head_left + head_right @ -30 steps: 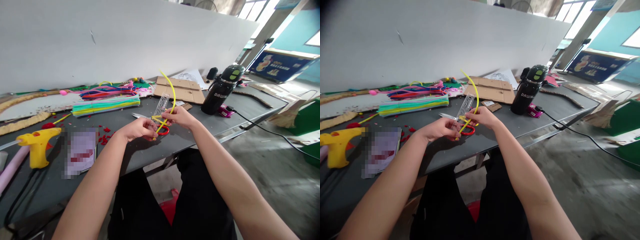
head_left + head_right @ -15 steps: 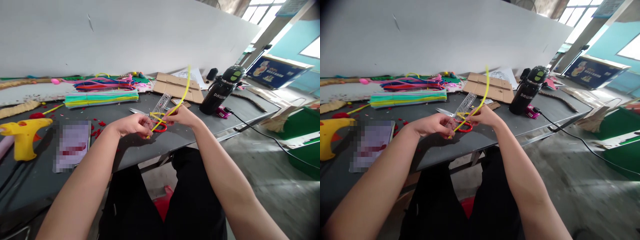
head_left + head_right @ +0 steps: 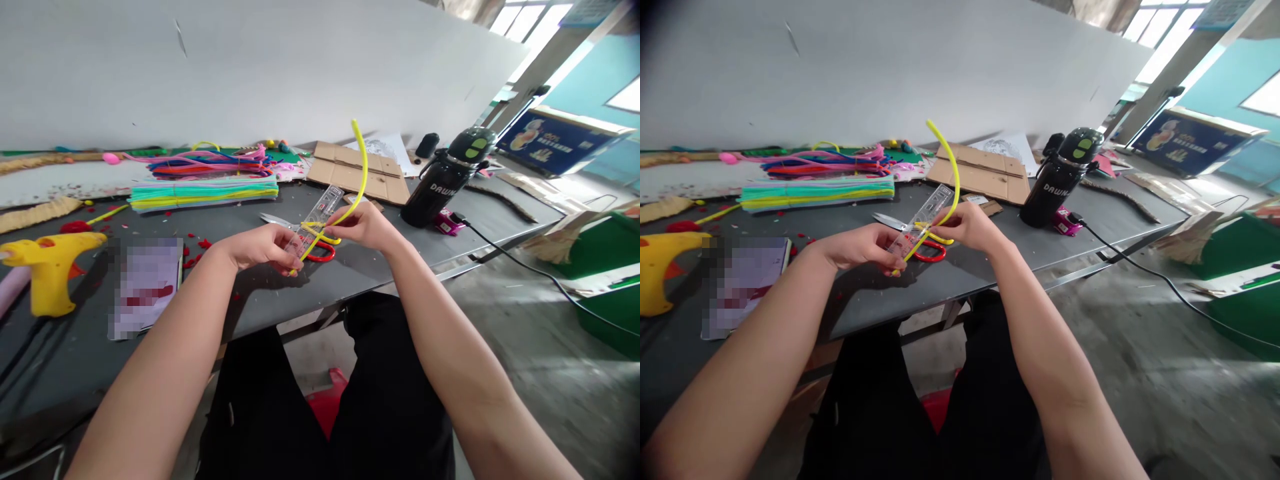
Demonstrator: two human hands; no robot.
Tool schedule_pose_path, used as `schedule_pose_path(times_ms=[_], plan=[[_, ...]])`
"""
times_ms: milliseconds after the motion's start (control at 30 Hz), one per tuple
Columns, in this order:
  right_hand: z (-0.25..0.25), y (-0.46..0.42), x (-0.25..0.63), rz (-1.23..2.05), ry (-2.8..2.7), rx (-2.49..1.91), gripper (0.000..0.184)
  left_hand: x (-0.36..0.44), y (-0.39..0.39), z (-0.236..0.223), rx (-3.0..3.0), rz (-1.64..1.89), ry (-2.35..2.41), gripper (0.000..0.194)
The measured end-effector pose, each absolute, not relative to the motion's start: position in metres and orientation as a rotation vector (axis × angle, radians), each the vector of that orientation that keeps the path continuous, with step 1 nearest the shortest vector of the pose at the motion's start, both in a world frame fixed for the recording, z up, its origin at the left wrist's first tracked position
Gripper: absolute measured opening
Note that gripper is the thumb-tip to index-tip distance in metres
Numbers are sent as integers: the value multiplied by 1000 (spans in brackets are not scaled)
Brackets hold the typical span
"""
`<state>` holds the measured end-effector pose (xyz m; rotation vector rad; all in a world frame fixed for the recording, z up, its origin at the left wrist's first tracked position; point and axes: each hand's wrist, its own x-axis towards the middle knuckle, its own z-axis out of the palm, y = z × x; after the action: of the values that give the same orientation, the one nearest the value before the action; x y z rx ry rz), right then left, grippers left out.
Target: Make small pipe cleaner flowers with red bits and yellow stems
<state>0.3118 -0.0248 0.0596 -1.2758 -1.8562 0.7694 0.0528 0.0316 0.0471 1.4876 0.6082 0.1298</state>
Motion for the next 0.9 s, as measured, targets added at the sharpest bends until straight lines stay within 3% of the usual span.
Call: schedule_pose_path(times_ms=[900], plan=[[63,-27,304,514,-1926,-1343,22,55,28,49,1457,139,599,25]])
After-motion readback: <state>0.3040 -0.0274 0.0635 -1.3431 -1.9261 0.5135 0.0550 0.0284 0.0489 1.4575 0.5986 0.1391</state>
